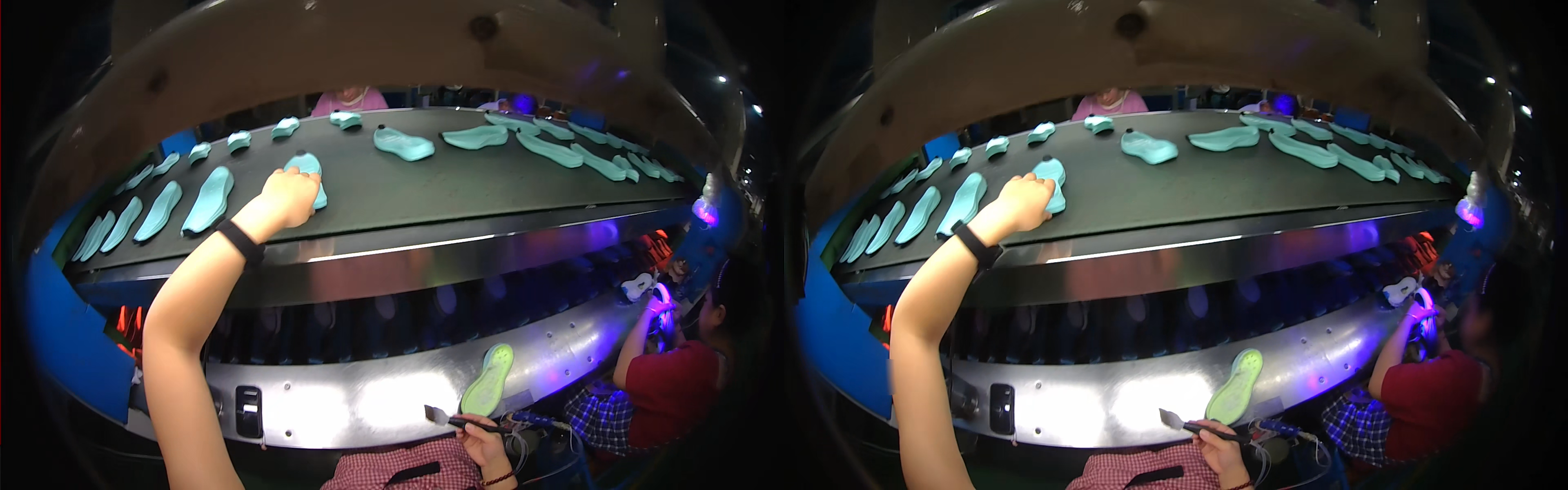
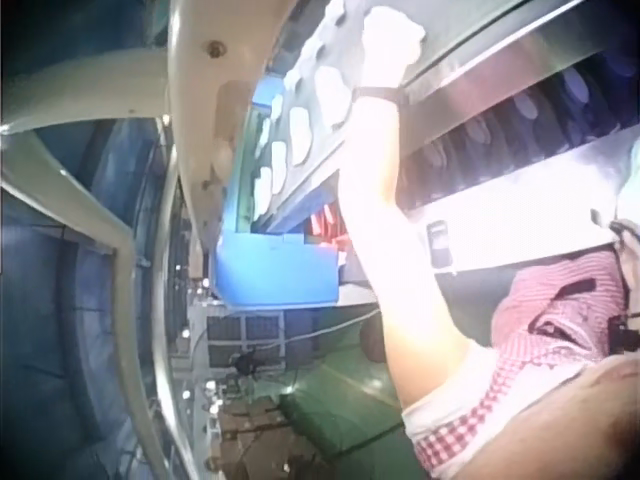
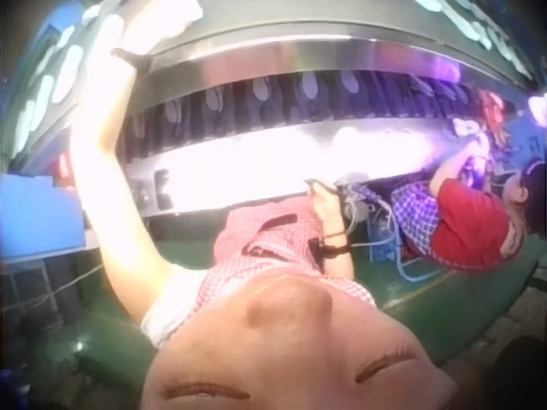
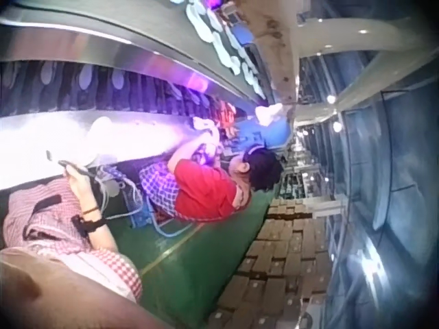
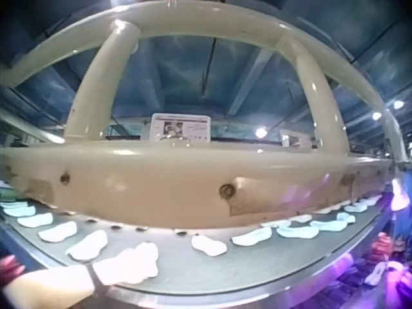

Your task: Applying glue or adhesive to the interior of light blue shoe soles using a brush on a factory assembly line.

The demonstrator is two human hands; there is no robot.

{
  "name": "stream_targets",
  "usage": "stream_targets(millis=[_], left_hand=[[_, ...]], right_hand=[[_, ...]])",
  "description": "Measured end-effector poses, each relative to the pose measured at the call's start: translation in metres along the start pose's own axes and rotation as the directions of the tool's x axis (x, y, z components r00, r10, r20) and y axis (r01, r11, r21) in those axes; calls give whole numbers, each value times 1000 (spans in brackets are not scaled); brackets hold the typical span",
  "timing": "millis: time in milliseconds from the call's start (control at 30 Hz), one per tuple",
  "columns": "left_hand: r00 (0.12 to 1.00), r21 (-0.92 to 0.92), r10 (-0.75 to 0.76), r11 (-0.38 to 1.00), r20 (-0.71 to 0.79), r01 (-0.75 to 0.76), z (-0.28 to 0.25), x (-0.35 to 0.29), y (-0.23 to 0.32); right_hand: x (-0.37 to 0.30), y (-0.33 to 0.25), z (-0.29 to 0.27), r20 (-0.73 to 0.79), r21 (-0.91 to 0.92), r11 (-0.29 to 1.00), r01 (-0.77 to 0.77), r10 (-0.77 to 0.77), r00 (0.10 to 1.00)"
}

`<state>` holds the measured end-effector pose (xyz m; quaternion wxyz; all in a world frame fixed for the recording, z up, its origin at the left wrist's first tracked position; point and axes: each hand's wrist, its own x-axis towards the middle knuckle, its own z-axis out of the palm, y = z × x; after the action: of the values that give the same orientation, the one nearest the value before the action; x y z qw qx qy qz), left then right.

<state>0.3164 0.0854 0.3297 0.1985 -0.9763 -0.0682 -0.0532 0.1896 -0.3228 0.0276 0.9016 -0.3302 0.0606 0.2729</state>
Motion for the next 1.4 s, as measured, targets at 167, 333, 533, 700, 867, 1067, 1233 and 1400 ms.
stream_targets(millis=[167, 333, 533, 700, 867, 1067, 1233, 1400], left_hand=[[783, -499, -96, 816, -615, -292, 18, -95, 16], [529, -728, -849, -361, -2, -582, 60, -158, 52], [997, -517, -50, -856, 54, -15, 122, -239, 76], [895, 78, 443, -892, -52, 446, 197, -319, 177], [945, 215, 260, -952, 196, 218, 191, -318, 225], [949, 242, 261, -946, 179, 215, 178, -320, 240], [937, 88, 136, -990, 322, 113, 181, -323, 250], [816, -175, -93, -985, 571, 10, 186, -313, 260]], right_hand=[[1, -3, 1, 6, -106, 983, 147, -147, 989], [8, -10, 29, 99, -140, 967, 213, -200, 975], [-9, -16, 42, 256, 5, 955, 296, -288, 923], [-19, 3, 49, 327, -24, 976, 217, -197, 924], [-14, 35, 69, 347, -294, 952, 85, 23, 937], [10, 58, 86, 245, -430, 901, 58, 55, 968], [7, 66, 108, 274, -666, 715, 211, -28, 961], [-22, 72, 117, 601, -753, 258, 606, -108, 792]])
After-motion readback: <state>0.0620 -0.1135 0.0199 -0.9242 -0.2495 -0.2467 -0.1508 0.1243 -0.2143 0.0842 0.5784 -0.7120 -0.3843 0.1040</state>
